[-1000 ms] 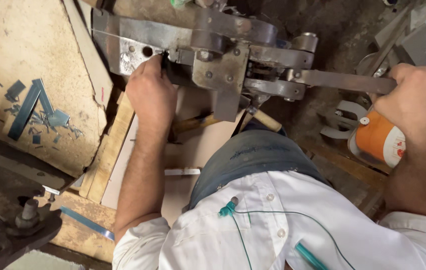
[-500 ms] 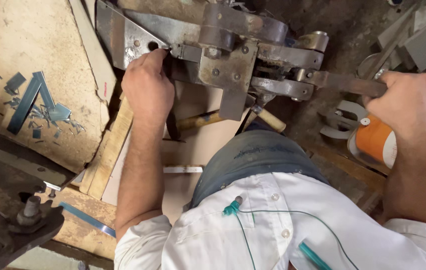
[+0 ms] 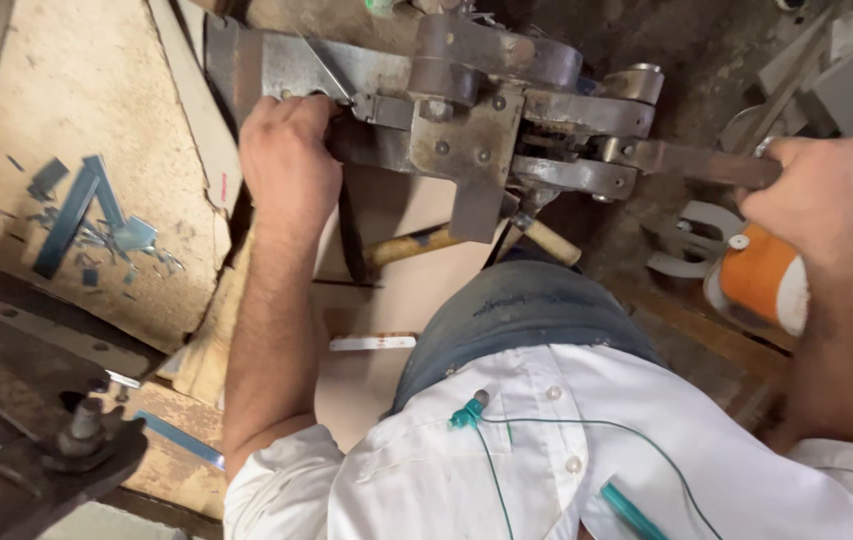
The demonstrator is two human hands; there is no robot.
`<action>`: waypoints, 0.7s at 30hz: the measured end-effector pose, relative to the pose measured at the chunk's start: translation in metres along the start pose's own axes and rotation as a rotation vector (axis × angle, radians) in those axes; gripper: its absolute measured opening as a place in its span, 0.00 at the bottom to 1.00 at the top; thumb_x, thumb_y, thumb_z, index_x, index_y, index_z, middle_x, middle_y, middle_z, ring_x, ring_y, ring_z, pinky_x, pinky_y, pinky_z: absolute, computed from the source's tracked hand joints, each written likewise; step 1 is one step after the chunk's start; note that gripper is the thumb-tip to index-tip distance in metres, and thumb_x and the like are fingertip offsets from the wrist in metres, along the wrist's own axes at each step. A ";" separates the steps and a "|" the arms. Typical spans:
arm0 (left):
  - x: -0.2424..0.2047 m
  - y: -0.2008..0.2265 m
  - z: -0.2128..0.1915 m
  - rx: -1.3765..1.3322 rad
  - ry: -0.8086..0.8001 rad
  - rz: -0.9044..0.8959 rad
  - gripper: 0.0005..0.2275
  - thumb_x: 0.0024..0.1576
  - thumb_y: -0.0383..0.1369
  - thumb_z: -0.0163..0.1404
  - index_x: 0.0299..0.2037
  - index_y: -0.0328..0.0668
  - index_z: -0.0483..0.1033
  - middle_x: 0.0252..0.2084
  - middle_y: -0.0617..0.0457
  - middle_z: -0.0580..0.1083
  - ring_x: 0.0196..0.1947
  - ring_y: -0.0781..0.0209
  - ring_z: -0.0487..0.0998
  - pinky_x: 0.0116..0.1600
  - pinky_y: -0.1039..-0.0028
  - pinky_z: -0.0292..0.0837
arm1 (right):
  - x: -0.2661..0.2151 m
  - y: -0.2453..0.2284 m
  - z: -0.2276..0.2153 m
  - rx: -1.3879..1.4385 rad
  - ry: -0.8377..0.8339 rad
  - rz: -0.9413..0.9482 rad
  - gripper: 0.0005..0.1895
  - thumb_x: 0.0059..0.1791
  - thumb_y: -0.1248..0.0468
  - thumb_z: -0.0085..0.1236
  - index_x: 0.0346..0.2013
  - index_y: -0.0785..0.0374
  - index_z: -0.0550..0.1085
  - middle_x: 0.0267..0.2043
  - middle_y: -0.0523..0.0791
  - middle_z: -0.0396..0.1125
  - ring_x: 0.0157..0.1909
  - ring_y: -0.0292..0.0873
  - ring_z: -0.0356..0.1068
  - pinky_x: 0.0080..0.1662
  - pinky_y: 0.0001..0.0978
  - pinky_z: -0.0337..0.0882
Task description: The person uses a manual metal shearing machine to cut a long metal strip into smaller pieces. They repeatedly position the strip, operate the lever to cut, and inspect the resulting pieces before continuing.
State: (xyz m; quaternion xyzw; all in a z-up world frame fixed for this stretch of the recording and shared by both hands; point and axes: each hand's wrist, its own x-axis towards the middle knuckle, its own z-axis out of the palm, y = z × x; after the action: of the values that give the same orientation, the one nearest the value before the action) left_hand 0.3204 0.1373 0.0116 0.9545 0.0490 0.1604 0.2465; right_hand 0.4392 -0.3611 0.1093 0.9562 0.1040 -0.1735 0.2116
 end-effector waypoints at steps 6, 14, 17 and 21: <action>0.001 -0.005 -0.002 0.030 0.018 0.060 0.09 0.47 0.17 0.51 0.36 0.35 0.79 0.34 0.46 0.78 0.37 0.47 0.74 0.43 0.60 0.69 | 0.005 0.014 0.004 0.050 -0.032 -0.005 0.22 0.40 0.47 0.68 0.45 0.50 0.84 0.34 0.50 0.76 0.40 0.56 0.76 0.50 0.48 0.72; 0.001 -0.005 -0.001 0.067 -0.001 0.070 0.12 0.48 0.15 0.51 0.38 0.36 0.80 0.35 0.48 0.78 0.36 0.48 0.72 0.43 0.61 0.68 | 0.002 0.011 0.010 -0.028 -0.041 0.008 0.17 0.44 0.45 0.68 0.43 0.47 0.85 0.32 0.46 0.77 0.42 0.52 0.76 0.50 0.47 0.72; 0.001 0.003 -0.011 0.064 0.022 0.076 0.13 0.47 0.15 0.51 0.39 0.36 0.81 0.35 0.47 0.77 0.36 0.48 0.72 0.42 0.61 0.69 | -0.003 0.004 0.002 -0.049 -0.047 0.070 0.21 0.41 0.44 0.69 0.45 0.45 0.84 0.33 0.46 0.77 0.41 0.53 0.76 0.47 0.48 0.71; -0.005 0.031 -0.037 -0.009 0.095 0.079 0.14 0.50 0.14 0.51 0.42 0.37 0.82 0.36 0.48 0.77 0.36 0.48 0.72 0.41 0.61 0.68 | -0.008 0.002 0.000 -0.007 0.009 0.015 0.22 0.41 0.43 0.69 0.45 0.47 0.83 0.33 0.47 0.76 0.41 0.53 0.76 0.47 0.46 0.72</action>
State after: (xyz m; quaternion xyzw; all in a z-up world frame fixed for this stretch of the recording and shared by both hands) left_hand 0.3042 0.1267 0.0563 0.9459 0.0221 0.2156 0.2415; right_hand 0.4325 -0.3640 0.1129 0.9570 0.0983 -0.1673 0.2156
